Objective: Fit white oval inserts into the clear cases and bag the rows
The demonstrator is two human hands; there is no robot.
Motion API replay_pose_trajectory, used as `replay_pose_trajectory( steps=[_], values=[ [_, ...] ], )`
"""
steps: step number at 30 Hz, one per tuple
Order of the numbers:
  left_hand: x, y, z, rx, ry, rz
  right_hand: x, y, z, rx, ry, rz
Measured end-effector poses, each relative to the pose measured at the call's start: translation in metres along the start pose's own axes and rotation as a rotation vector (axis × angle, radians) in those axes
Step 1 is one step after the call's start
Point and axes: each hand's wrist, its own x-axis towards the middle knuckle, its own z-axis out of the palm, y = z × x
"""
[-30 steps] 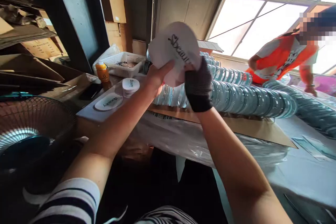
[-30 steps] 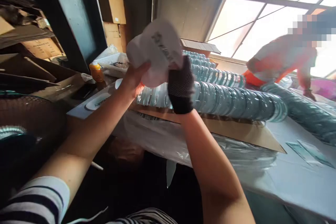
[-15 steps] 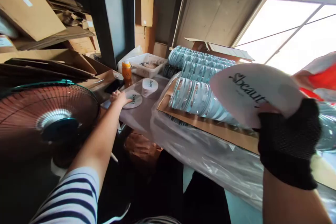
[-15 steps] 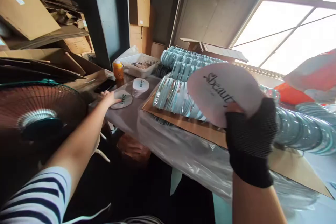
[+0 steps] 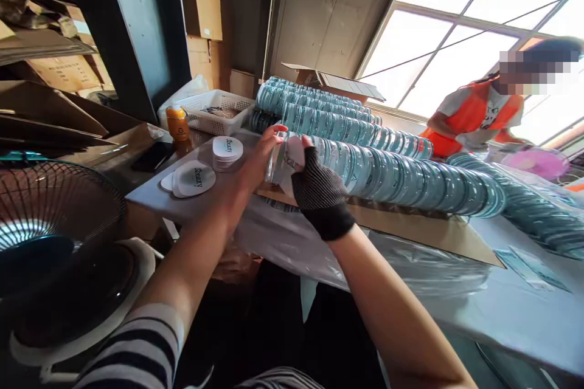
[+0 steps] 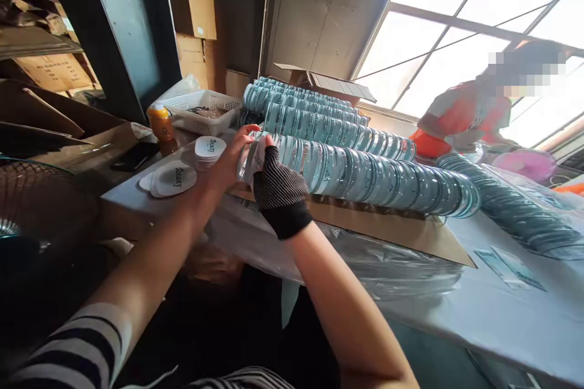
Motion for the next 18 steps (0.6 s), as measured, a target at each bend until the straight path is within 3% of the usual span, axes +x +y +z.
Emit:
replay_pose_trajectory(
  steps=[3, 11, 18],
  values=[
    [0.007, -0.001, -0.001, -0.031, 0.031, -0.025, 0.022, -0.006, 0.014, 0.021, -0.032, -0.011],
    [0.011, 0.001, 0.005, 0.003, 0.109, -0.024, 0.032, 0.013, 0.014, 0.210, 0.107, 0.029],
    [0.016, -0.004, 0.003, -0.059, 0.107, -0.021, 0.060, -0.008, 0.010, 0.166, -0.173, -0.081]
  ],
)
